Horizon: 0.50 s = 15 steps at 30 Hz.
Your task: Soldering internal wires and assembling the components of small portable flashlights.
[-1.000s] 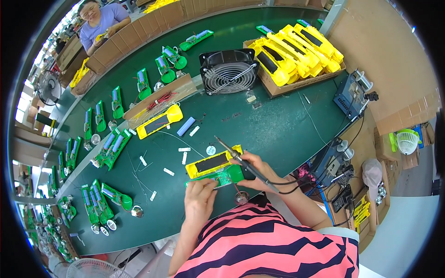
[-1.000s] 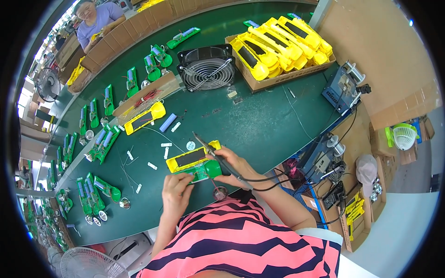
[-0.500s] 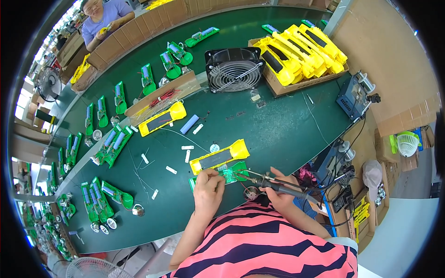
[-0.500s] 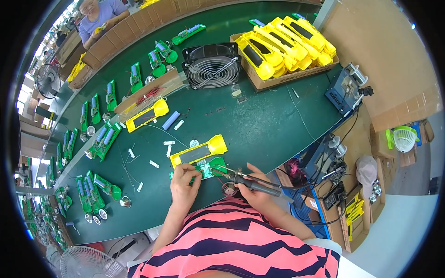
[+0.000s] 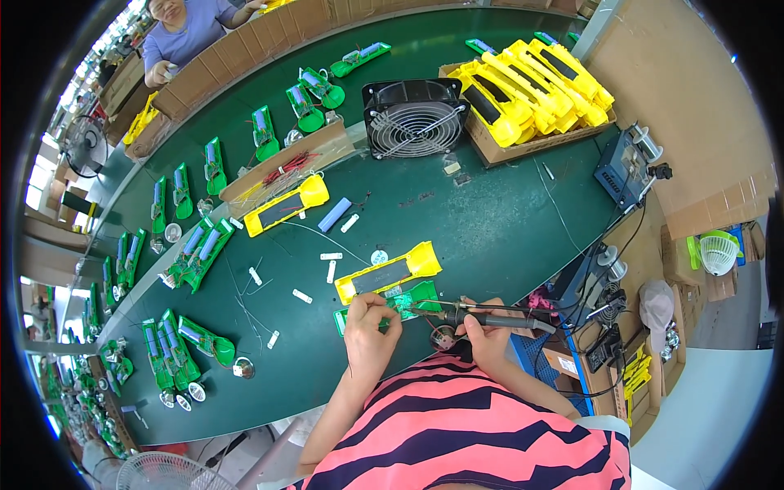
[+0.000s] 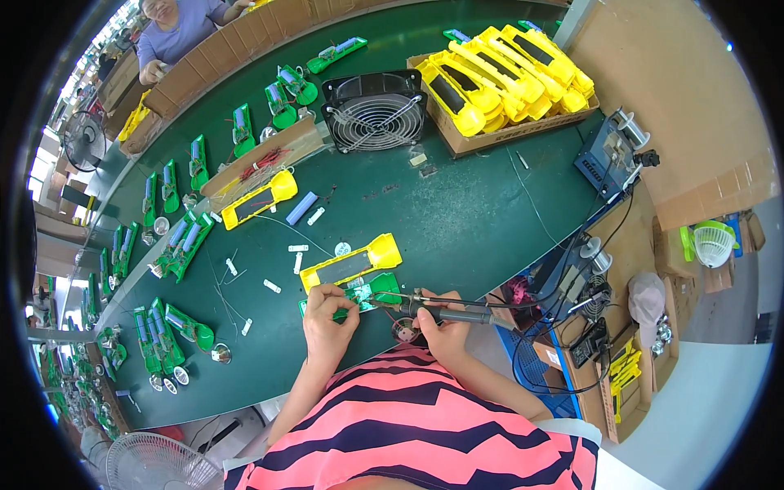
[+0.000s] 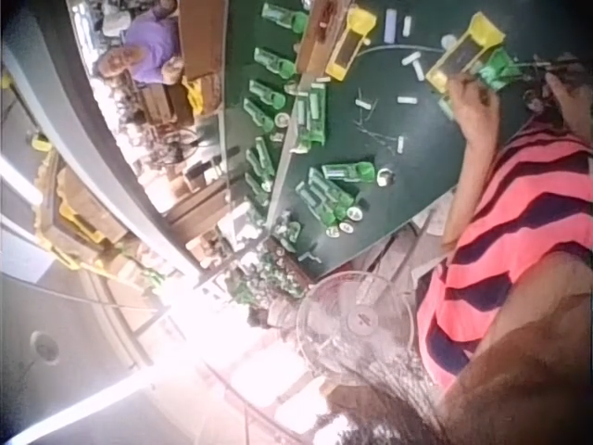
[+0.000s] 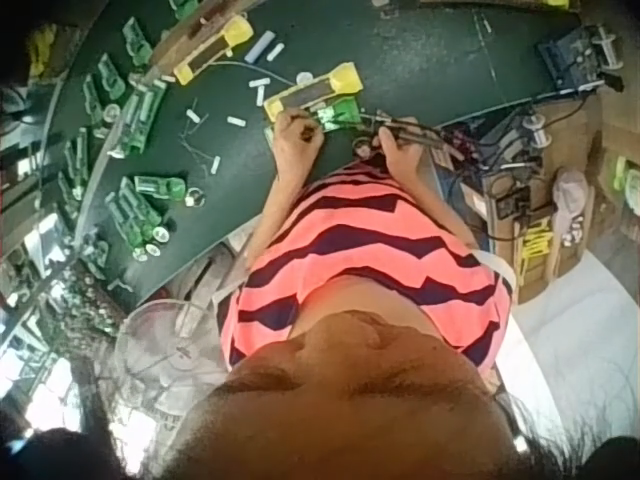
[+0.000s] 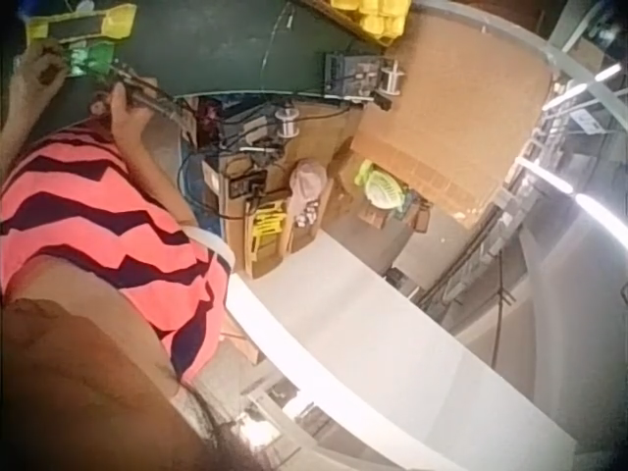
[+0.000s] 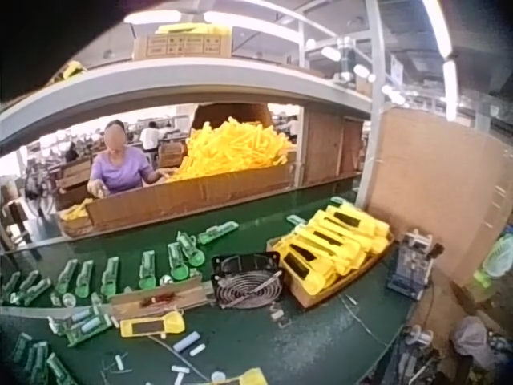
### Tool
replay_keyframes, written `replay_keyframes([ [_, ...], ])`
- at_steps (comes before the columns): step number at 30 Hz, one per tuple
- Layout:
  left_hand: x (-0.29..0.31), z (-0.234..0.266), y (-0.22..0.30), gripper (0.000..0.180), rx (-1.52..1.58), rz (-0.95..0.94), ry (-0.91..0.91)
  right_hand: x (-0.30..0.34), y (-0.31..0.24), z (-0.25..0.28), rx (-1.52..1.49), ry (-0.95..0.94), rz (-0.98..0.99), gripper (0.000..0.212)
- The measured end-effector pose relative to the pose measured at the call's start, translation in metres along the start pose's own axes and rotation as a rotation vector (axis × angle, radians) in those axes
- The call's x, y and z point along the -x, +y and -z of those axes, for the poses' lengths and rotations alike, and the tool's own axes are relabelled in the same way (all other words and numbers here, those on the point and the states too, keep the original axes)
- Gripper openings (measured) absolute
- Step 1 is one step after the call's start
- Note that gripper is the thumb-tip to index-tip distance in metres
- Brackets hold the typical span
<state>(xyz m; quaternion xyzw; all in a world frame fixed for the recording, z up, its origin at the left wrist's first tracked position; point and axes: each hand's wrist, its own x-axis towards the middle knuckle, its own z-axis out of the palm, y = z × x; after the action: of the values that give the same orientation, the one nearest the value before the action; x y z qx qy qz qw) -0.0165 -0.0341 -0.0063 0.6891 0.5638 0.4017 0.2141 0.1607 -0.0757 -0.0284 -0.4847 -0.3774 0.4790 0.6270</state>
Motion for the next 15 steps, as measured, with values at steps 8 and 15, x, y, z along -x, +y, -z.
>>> replay_keyframes([
  [8,-0.0003,0.0016,0.0003,0.012,-0.004,0.006,-0.014,-0.0003,0.0006,-0.0022,0.034,0.0,-0.01,0.018],
  [15,-0.0023,0.0051,0.001,0.012,0.01,-0.003,-0.037,0.0015,0.0044,-0.002,0.007,0.0,0.041,0.019],
])
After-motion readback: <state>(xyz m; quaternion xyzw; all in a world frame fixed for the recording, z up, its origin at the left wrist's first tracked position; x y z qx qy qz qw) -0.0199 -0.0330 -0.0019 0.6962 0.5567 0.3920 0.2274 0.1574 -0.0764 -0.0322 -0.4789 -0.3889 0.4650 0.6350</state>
